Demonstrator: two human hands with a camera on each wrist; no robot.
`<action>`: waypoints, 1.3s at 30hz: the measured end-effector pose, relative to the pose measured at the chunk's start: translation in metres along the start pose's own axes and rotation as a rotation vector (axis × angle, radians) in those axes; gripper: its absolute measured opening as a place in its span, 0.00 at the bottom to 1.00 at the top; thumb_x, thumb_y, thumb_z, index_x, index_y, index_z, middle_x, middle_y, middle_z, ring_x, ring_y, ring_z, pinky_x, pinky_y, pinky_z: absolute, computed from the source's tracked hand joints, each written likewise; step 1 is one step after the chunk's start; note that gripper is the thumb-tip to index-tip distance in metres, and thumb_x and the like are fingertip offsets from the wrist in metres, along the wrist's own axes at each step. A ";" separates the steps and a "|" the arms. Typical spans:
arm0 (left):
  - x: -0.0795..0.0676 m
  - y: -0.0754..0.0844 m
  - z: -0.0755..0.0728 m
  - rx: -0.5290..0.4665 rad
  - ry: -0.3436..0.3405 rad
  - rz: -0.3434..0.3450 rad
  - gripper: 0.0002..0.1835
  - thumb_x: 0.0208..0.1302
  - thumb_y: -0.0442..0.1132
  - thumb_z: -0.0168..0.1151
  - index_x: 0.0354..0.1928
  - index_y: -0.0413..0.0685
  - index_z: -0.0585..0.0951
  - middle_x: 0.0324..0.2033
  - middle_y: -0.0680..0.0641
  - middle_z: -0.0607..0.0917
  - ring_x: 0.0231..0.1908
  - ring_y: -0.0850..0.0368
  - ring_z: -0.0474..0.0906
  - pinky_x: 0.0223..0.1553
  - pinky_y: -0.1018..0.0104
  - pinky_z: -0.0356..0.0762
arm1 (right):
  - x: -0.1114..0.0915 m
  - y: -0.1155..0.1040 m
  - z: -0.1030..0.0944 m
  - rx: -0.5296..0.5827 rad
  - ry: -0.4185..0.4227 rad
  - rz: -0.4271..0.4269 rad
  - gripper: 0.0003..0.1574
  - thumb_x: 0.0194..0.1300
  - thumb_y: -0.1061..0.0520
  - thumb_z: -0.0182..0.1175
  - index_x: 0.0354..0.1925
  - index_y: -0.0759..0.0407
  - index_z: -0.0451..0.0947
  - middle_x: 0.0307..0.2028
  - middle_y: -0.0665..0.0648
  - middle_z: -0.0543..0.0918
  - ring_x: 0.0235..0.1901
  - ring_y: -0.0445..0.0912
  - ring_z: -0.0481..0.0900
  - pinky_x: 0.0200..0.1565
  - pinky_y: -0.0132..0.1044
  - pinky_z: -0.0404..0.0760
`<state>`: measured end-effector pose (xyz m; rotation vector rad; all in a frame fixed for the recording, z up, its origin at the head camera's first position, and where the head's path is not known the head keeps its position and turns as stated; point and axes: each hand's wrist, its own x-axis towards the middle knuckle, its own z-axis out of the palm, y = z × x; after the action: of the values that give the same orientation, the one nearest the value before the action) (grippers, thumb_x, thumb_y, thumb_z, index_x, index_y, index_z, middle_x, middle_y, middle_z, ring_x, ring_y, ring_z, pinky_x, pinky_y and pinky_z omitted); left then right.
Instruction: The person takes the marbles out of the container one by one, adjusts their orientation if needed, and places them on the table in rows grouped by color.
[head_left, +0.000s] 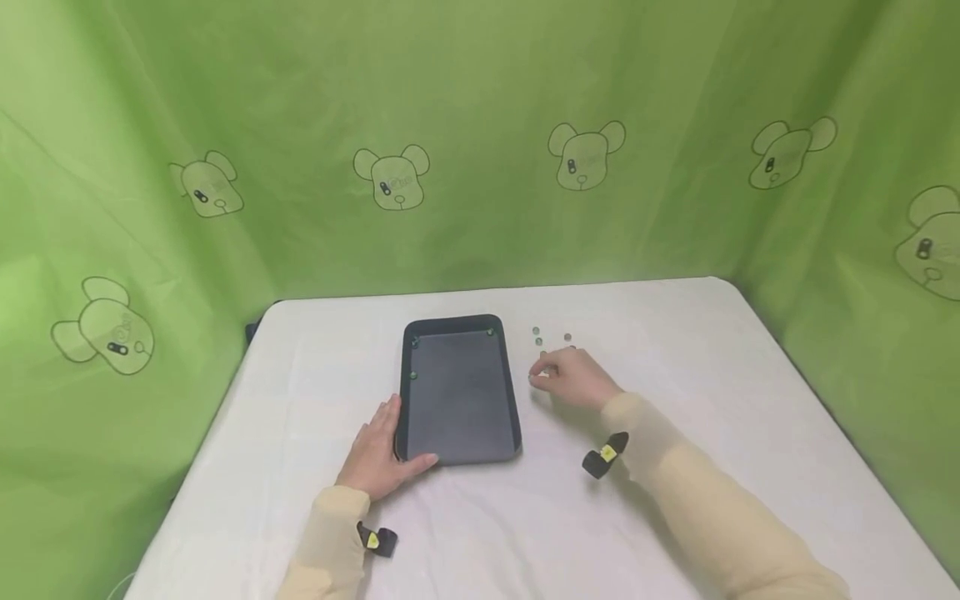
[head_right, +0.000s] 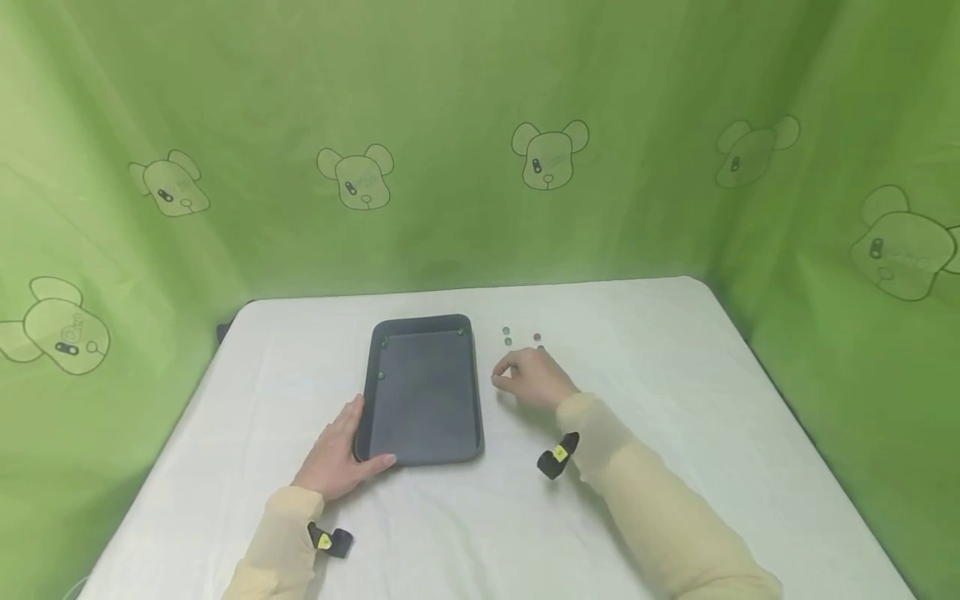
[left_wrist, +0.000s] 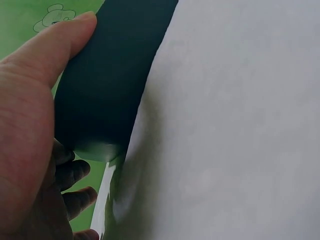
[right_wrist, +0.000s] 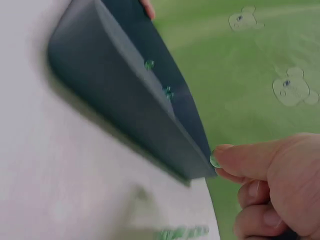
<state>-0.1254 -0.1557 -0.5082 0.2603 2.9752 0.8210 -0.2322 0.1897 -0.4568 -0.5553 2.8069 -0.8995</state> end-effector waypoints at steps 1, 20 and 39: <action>0.000 0.000 0.000 -0.002 0.003 0.002 0.65 0.47 0.77 0.59 0.76 0.44 0.46 0.74 0.43 0.52 0.73 0.47 0.47 0.71 0.46 0.46 | -0.002 0.004 -0.001 -0.003 -0.002 0.006 0.12 0.62 0.49 0.64 0.43 0.52 0.85 0.21 0.49 0.76 0.22 0.43 0.71 0.27 0.36 0.72; 0.002 -0.004 0.000 -0.004 -0.003 -0.002 0.66 0.45 0.80 0.56 0.76 0.46 0.45 0.74 0.45 0.51 0.73 0.48 0.46 0.72 0.48 0.44 | -0.028 0.036 0.012 -0.068 0.013 0.074 0.11 0.59 0.54 0.64 0.40 0.56 0.85 0.24 0.48 0.81 0.23 0.42 0.74 0.31 0.38 0.76; 0.001 0.000 -0.002 -0.002 -0.033 -0.025 0.66 0.46 0.80 0.56 0.76 0.47 0.44 0.75 0.46 0.50 0.73 0.49 0.44 0.72 0.50 0.44 | -0.029 0.036 0.017 -0.095 -0.019 0.112 0.09 0.57 0.53 0.66 0.38 0.54 0.85 0.29 0.50 0.84 0.29 0.43 0.77 0.37 0.42 0.79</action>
<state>-0.1261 -0.1567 -0.5066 0.2334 2.9414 0.8085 -0.2125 0.2187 -0.4908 -0.4115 2.8424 -0.7397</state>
